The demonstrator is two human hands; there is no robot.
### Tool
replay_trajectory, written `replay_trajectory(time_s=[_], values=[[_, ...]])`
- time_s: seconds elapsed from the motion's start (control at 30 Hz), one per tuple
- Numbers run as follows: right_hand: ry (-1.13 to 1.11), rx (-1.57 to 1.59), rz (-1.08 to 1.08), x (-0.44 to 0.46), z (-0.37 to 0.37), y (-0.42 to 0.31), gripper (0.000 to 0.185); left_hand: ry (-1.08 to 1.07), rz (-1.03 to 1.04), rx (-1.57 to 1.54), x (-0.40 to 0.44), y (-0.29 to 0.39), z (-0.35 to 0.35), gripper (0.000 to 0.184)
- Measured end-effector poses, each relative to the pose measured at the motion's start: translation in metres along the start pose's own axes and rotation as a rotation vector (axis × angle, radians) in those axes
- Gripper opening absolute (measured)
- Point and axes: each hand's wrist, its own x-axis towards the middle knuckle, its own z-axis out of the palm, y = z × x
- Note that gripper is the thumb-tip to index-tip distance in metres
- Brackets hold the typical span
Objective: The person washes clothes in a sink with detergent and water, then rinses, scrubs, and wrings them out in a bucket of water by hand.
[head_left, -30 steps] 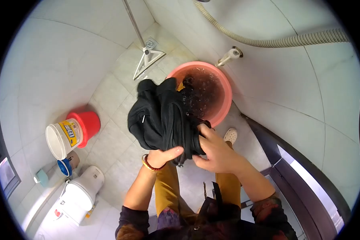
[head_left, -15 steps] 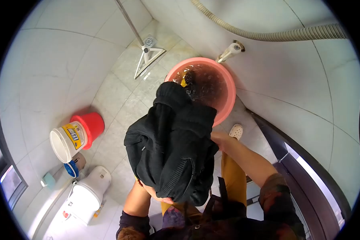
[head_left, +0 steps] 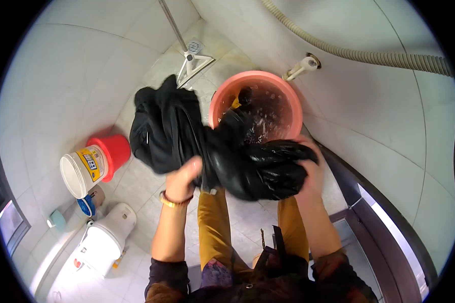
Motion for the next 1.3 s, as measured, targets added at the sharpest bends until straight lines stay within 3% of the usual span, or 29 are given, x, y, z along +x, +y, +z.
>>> replay_trajectory(time_s=[0.07, 0.1, 0.17, 0.2, 0.23, 0.27, 0.3, 0.33, 0.4, 0.5, 0.53, 0.6, 0.63, 0.67, 0.73, 0.8, 0.87, 0.9, 0.93, 1.0, 1.03, 1.07, 1.13, 1.23, 1.27, 1.3], values=[[-0.096, -0.709, -0.927, -0.008, 0.021, -0.023, 0.026, 0.156, 0.120, 0.014, 0.038, -0.025, -0.002, 0.030], [-0.269, -0.824, -0.987, -0.015, 0.038, -0.037, 0.022, 0.152, 0.127, 0.012, 0.048, -0.024, 0.003, 0.030], [-0.633, -0.988, -1.087, -0.024, 0.064, -0.037, 0.013, 0.063, -0.012, -0.239, 0.058, -0.020, 0.013, 0.026], [-0.827, -1.032, -1.128, -0.026, 0.072, -0.030, 0.008, 0.089, -0.104, -0.199, 0.062, -0.015, 0.020, 0.025], [-0.833, -1.032, -1.124, -0.029, 0.074, -0.020, 0.008, 0.127, -0.032, 0.160, 0.060, -0.011, 0.035, 0.023], [-1.062, -1.136, -1.161, -0.029, 0.073, -0.006, 0.007, 0.159, 0.038, 0.522, 0.060, -0.010, 0.045, 0.022], [-1.292, -1.232, -1.188, -0.028, 0.067, 0.007, 0.007, -0.208, 0.477, 1.088, 0.065, -0.018, 0.030, 0.023], [-1.288, -1.232, -1.183, -0.025, 0.059, 0.018, 0.007, -0.092, 0.121, 0.616, 0.063, -0.013, 0.054, 0.033], [-1.515, -1.614, -1.193, -0.016, 0.039, 0.036, 0.007, -0.019, 0.235, 0.623, 0.067, -0.025, 0.075, 0.044], [-1.467, -2.001, -1.359, 0.018, 0.000, 0.054, 0.008, 0.088, 0.272, 0.467, 0.078, -0.050, 0.088, 0.047], [-1.465, -2.005, -1.360, 0.021, -0.006, 0.051, 0.008, 0.086, 0.273, 0.465, 0.078, -0.051, 0.091, 0.047], [-1.231, -1.802, -1.430, 0.024, -0.019, 0.050, 0.009, 0.140, 0.198, 0.262, 0.077, -0.054, 0.091, 0.044], [-1.210, -1.750, -1.242, 0.014, -0.016, 0.037, 0.022, 0.131, 0.221, 0.271, 0.076, -0.056, 0.084, 0.038], [-1.212, -1.746, -1.232, 0.002, -0.005, 0.025, 0.022, 0.178, 0.100, 0.193, 0.073, -0.059, 0.079, 0.033], [-0.810, -1.525, -0.979, -0.014, 0.014, 0.008, 0.043, 0.239, 0.062, -0.037, 0.072, -0.063, 0.076, 0.030], [-0.567, -1.086, -0.742, -0.017, 0.015, 0.001, 0.070, 0.228, 0.084, -0.238, 0.063, -0.063, 0.079, 0.032], [-0.303, -0.431, -0.328, -0.017, 0.016, 0.009, 0.075, 0.272, 0.071, -0.324, 0.051, -0.062, 0.079, 0.029], [-0.220, -0.119, -0.279, -0.016, 0.016, 0.009, 0.073, 0.273, 0.060, -0.329, 0.046, -0.063, 0.075, 0.034], [-0.213, -0.110, -0.279, -0.016, 0.012, 0.013, 0.073, 0.271, 0.054, -0.321, 0.042, -0.064, 0.074, 0.034], [0.042, -0.112, -0.105, -0.016, 0.000, 0.021, 0.064, 0.198, 0.248, -0.260, 0.034, -0.069, 0.073, 0.041], [0.073, -0.151, 0.001, -0.021, 0.000, 0.024, 0.064, 0.173, 0.309, -0.171, 0.030, -0.071, 0.070, 0.046], [0.080, -0.155, -0.006, -0.025, -0.005, 0.025, 0.064, 0.151, 0.216, -0.167, 0.020, -0.066, 0.069, 0.057], [-0.003, -0.167, 0.426, -0.031, -0.023, 0.033, 0.064, -0.002, 0.315, -0.053, 0.010, -0.056, 0.076, 0.057], [-0.131, -0.157, 1.090, -0.036, -0.047, 0.050, 0.064, -0.171, 0.352, 0.357, 0.001, -0.054, 0.058, 0.068], [-0.129, -0.157, 1.090, -0.035, -0.050, 0.054, 0.064, -0.222, 0.349, 0.546, -0.006, -0.050, 0.056, 0.074], [-0.152, 0.039, 1.044, -0.034, -0.052, 0.057, 0.063, -0.268, 0.348, 0.636, -0.013, -0.044, 0.057, 0.076]])
